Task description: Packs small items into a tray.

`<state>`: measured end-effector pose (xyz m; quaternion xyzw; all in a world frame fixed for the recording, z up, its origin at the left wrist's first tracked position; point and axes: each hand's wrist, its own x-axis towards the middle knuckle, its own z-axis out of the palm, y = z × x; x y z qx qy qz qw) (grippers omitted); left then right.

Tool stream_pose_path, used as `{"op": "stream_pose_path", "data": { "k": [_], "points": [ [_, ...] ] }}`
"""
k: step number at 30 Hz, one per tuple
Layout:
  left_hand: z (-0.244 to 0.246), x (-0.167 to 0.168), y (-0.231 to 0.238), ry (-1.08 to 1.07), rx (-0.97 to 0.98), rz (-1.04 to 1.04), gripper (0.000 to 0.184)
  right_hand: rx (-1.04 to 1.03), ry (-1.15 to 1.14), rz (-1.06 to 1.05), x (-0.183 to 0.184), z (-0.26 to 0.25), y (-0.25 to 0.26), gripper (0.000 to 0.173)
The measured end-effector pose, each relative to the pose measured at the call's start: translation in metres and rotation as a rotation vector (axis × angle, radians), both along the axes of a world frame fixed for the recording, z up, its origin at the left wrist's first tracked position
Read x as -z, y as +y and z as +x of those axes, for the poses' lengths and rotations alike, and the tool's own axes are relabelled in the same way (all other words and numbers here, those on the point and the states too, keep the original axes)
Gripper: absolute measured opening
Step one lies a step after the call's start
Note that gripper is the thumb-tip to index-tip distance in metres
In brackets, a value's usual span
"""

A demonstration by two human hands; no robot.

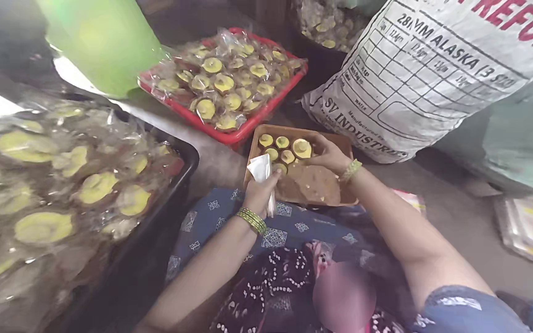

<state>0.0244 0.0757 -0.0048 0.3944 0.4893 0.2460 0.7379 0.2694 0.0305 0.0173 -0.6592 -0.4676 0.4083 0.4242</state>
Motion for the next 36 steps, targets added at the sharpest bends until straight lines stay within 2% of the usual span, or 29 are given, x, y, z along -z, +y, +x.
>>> {"op": "stream_pose_path", "data": {
  "k": [3,5,8,11,16,20,25,34,36],
  "points": [
    [-0.007,-0.007,-0.004,-0.09,0.043,0.021,0.049,-0.116,0.029,0.024,-0.035,-0.037,-0.034,0.087],
    [-0.012,-0.007,-0.008,-0.209,0.129,0.017,0.045,-0.138,0.068,0.045,-0.044,-0.057,-0.056,0.087],
    [-0.017,-0.01,-0.016,-0.322,0.236,0.027,0.036,-0.062,0.162,0.09,-0.04,-0.076,-0.08,0.09],
    [-0.016,-0.012,-0.019,-0.365,0.259,0.031,0.028,0.061,0.289,0.159,-0.029,-0.087,-0.091,0.088],
    [-0.014,-0.009,-0.022,-0.321,0.193,0.057,0.033,0.248,0.419,0.176,-0.02,-0.106,-0.087,0.069],
    [-0.014,-0.006,-0.023,-0.286,0.189,0.122,0.032,0.374,0.501,0.169,-0.014,-0.114,-0.08,0.062],
    [-0.011,-0.003,-0.022,-0.294,0.174,0.118,0.031,0.408,0.454,0.189,-0.012,-0.116,-0.081,0.058],
    [-0.007,-0.002,-0.021,-0.288,0.133,0.077,0.03,0.446,0.409,0.188,-0.019,-0.111,-0.081,0.033],
    [-0.007,-0.001,-0.019,-0.311,0.133,0.048,0.029,0.416,0.436,0.181,-0.022,-0.108,-0.083,0.033]
  ]
}}
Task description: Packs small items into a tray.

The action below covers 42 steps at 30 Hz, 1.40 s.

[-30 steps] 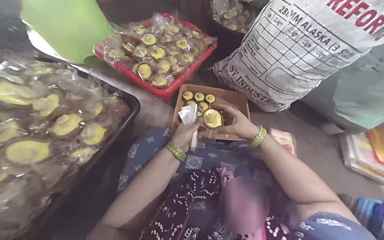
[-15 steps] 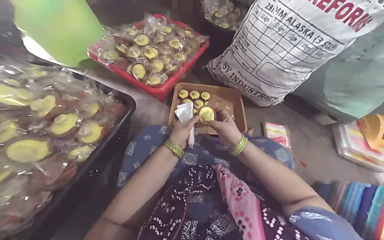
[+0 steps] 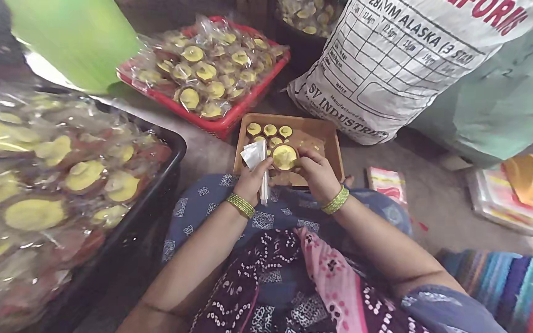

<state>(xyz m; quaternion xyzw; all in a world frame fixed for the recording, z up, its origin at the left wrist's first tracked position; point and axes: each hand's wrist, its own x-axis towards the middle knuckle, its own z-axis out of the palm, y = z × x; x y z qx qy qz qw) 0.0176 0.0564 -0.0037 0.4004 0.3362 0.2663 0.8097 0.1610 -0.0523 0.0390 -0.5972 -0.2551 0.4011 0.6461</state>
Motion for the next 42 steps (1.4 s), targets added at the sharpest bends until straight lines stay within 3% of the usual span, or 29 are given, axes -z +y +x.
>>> {"op": "stream_pose_path", "data": {
  "k": [5,7,10,15,18,25,32,36,42],
  "points": [
    [0.0,-0.006,0.002,0.004,0.011,-0.085,0.03,-0.194,-0.149,0.008,0.002,0.005,-0.003,0.082],
    [-0.002,-0.007,0.001,-0.013,0.024,-0.083,0.029,-0.216,-0.269,0.055,0.006,0.005,-0.002,0.091],
    [-0.004,-0.007,0.001,-0.036,0.058,-0.093,0.03,-0.202,-0.335,0.122,0.007,0.007,-0.003,0.084],
    [-0.01,-0.007,0.003,-0.08,0.083,-0.104,0.03,-0.028,-0.212,0.173,-0.005,0.028,-0.007,0.08],
    [-0.007,-0.007,0.0,0.009,0.023,-0.061,0.027,0.017,-0.17,0.211,-0.011,0.041,-0.012,0.079],
    [-0.001,-0.004,-0.002,0.101,-0.043,0.002,0.026,-0.061,-0.142,0.218,-0.009,0.038,-0.014,0.072],
    [-0.003,-0.003,-0.001,0.031,-0.003,0.08,0.023,-0.122,-0.126,0.248,-0.011,0.034,-0.015,0.072],
    [-0.001,-0.003,-0.003,0.094,-0.05,0.086,0.032,-0.119,-0.12,0.235,-0.011,0.033,-0.016,0.071],
    [-0.003,-0.006,-0.009,0.249,-0.028,0.275,0.068,-0.211,-0.182,0.255,-0.005,0.018,-0.017,0.07]
  ]
}}
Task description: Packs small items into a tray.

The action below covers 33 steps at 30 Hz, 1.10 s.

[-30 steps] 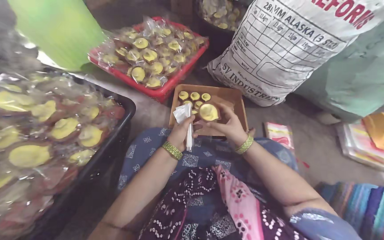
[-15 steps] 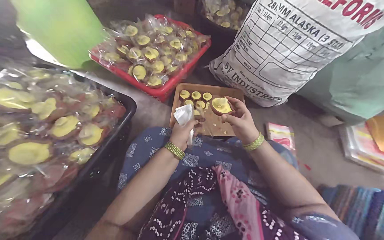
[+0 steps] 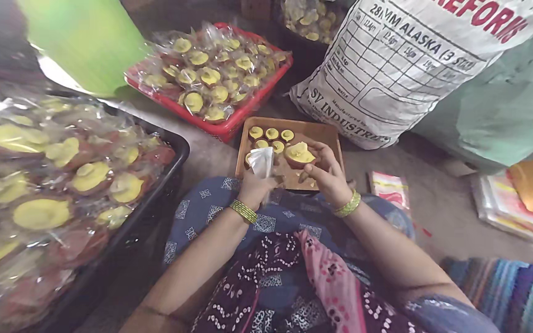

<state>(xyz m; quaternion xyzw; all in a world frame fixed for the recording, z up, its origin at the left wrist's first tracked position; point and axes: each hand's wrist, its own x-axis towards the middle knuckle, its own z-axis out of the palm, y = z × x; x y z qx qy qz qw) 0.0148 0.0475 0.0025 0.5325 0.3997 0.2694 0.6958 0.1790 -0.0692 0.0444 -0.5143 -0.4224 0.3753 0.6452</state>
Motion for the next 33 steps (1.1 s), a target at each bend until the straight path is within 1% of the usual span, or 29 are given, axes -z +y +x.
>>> {"op": "stream_pose_path", "data": {
  "k": [1,2,4,5,6,9,10,12,14,17,19,21,24,27,29,31,33],
  "points": [
    [-0.001,0.001,-0.001,-0.018,0.028,0.018,0.072,-0.039,-0.008,0.014,0.003,-0.005,-0.001,0.068],
    [-0.002,0.003,-0.003,-0.049,0.055,0.029,0.073,-0.068,-0.015,0.023,0.005,-0.011,-0.001,0.071],
    [-0.005,0.007,-0.004,-0.123,0.133,0.058,0.075,-0.09,-0.069,0.04,0.008,-0.024,-0.002,0.079],
    [-0.007,0.006,-0.005,-0.153,0.166,0.051,0.073,-0.102,-0.117,0.069,0.01,-0.027,-0.003,0.081],
    [-0.008,0.004,-0.006,-0.154,0.189,0.03,0.071,-0.105,-0.183,0.111,0.012,-0.029,-0.003,0.08],
    [-0.014,-0.008,-0.01,-0.053,0.242,-0.036,0.062,-0.047,-0.465,0.204,0.019,-0.021,-0.003,0.076],
    [-0.014,-0.011,-0.01,-0.041,0.246,-0.064,0.056,-0.03,-0.561,0.206,0.02,-0.015,-0.004,0.078],
    [-0.015,-0.011,-0.008,-0.046,0.248,-0.079,0.052,-0.012,-0.711,0.175,0.021,-0.005,-0.004,0.08],
    [-0.013,-0.008,-0.008,-0.044,0.207,-0.016,0.056,-0.038,-0.836,0.119,0.02,0.003,-0.002,0.078],
    [-0.01,-0.004,-0.013,-0.015,0.125,0.178,0.066,-0.109,-1.031,0.044,0.018,0.007,0.0,0.069],
    [-0.01,-0.004,-0.013,-0.011,0.077,0.266,0.073,-0.138,-1.108,0.026,0.015,0.008,0.003,0.066],
    [-0.01,-0.005,-0.013,-0.033,0.034,0.345,0.075,-0.134,-1.174,0.029,0.012,0.008,0.006,0.065],
    [-0.01,-0.003,-0.016,-0.066,0.033,0.489,0.074,-0.133,-1.232,0.031,0.012,0.007,0.008,0.061],
    [-0.008,0.002,-0.018,-0.096,0.071,0.668,0.067,-0.162,-1.234,0.016,0.013,0.009,0.007,0.047],
    [-0.007,0.003,-0.019,-0.101,0.086,0.69,0.065,-0.131,-1.171,0.025,0.014,0.01,0.007,0.04],
    [-0.008,0.001,-0.023,-0.09,0.111,0.68,0.063,-0.068,-1.099,0.005,0.013,0.009,0.005,0.041],
    [-0.01,0.0,-0.025,-0.1,0.156,0.71,0.059,0.027,-1.055,-0.072,0.011,0.003,0.006,0.043]
  ]
}}
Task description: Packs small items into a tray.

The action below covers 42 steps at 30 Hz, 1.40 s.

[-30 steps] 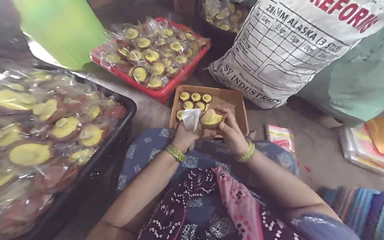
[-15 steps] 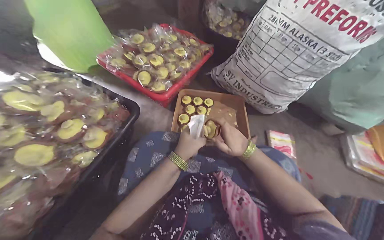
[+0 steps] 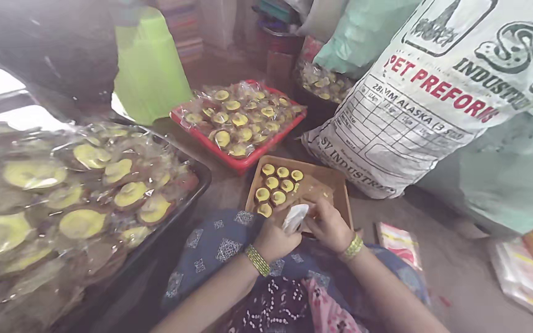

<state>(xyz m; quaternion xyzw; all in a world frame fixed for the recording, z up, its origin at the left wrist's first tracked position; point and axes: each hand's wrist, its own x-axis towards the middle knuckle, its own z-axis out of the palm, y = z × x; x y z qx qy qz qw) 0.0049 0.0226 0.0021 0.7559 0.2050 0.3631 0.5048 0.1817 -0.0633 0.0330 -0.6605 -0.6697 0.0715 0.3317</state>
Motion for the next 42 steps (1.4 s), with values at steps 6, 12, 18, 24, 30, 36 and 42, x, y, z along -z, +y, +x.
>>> {"op": "stream_pose_path", "data": {
  "k": [6,12,18,24,30,36,42],
  "points": [
    [-0.002,-0.002,0.003,-0.219,-0.023,-0.142,0.059,0.092,-0.121,-0.122,-0.034,-0.006,0.019,0.025],
    [0.003,0.0,0.042,-0.21,-0.358,-0.956,0.047,0.198,-0.334,-0.454,-0.105,0.001,0.118,0.029],
    [0.008,0.007,0.049,-0.105,-0.282,-1.032,0.052,0.467,-0.201,-0.02,-0.171,0.03,0.254,0.025],
    [0.006,0.012,0.056,-0.115,-0.253,-1.067,0.05,0.454,-0.124,-0.014,-0.158,0.019,0.279,0.026],
    [0.008,0.001,0.058,-0.22,-0.238,-1.229,0.04,0.062,-0.114,-0.257,-0.09,-0.018,0.169,0.025],
    [0.011,0.003,0.052,-0.147,-0.234,-1.203,0.04,-0.342,-0.232,-0.181,-0.025,-0.028,0.039,0.023],
    [0.021,0.005,0.034,-0.146,-0.197,-1.255,0.038,-0.337,-0.555,0.019,0.009,-0.035,-0.007,0.023]
  ]
}}
